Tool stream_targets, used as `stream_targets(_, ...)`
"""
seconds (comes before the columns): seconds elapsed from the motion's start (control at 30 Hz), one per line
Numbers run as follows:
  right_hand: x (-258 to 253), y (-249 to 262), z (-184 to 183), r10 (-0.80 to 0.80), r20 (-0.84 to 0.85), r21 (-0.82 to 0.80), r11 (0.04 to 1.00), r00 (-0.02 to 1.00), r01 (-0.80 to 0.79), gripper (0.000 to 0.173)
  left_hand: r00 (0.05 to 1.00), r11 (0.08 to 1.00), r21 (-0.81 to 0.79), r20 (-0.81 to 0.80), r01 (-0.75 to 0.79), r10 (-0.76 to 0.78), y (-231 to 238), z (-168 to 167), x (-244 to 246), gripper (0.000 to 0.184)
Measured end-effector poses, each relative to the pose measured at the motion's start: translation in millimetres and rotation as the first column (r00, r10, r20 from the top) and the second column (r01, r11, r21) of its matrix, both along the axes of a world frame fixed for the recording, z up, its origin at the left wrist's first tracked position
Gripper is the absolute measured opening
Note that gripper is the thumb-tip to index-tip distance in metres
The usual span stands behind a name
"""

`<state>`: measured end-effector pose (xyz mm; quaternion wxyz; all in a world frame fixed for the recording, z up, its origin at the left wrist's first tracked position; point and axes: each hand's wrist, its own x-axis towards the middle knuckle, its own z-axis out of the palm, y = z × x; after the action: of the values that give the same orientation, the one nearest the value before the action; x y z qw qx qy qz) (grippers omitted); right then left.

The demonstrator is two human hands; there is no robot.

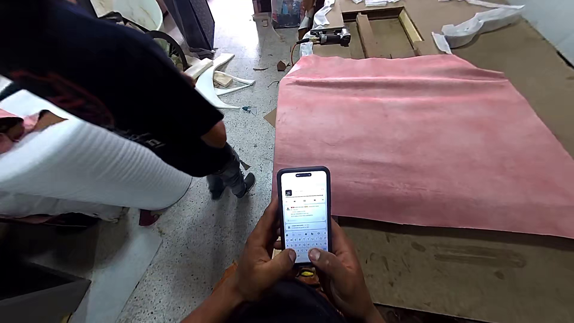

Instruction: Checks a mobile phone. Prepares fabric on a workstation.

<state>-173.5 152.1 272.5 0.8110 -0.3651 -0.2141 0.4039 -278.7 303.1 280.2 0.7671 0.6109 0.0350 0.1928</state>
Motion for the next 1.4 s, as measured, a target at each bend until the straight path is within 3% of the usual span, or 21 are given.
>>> stream_targets(0.3,3.0,9.1,-8.2,0.073,0.054,-0.013,0.997,0.996,-0.072,0.059,1.000,0.999,-0.031,-0.002,-0.018,0.017,8.2,-2.9,-9.8,0.083)
stream_targets(0.6,-42.0,53.9,-5.7,0.077,0.070,-0.039,0.996,0.995,-0.074,0.055,0.998,0.998,-0.009,0.023,-0.054,0.054,48.6,-3.7,-57.3,0.081)
stream_targets(0.9,-153.7,163.5,2.6,0.078,0.118,-0.071,0.995,0.990,-0.070,0.056,0.986,0.988,0.031,0.074,-0.153,0.150,149.3,-7.3,-171.4,0.084)
stream_targets(1.07,-218.0,236.9,1.0,0.187,0.066,-0.029,0.982,0.980,-0.186,0.054,0.967,0.972,0.072,0.142,-0.222,0.210,216.7,-9.3,-243.6,0.087)
stream_targets(1.27,-264.6,313.7,14.0,0.304,0.136,-0.065,0.952,0.943,-0.298,0.054,0.928,0.935,0.050,0.155,-0.351,0.340,275.1,-1.1,-305.7,0.088)
stream_targets(1.4,-276.6,352.9,15.1,0.358,0.146,-0.046,0.934,0.922,-0.355,0.056,0.901,0.918,-0.046,0.175,-0.394,0.396,302.6,-7.9,-319.3,0.087)
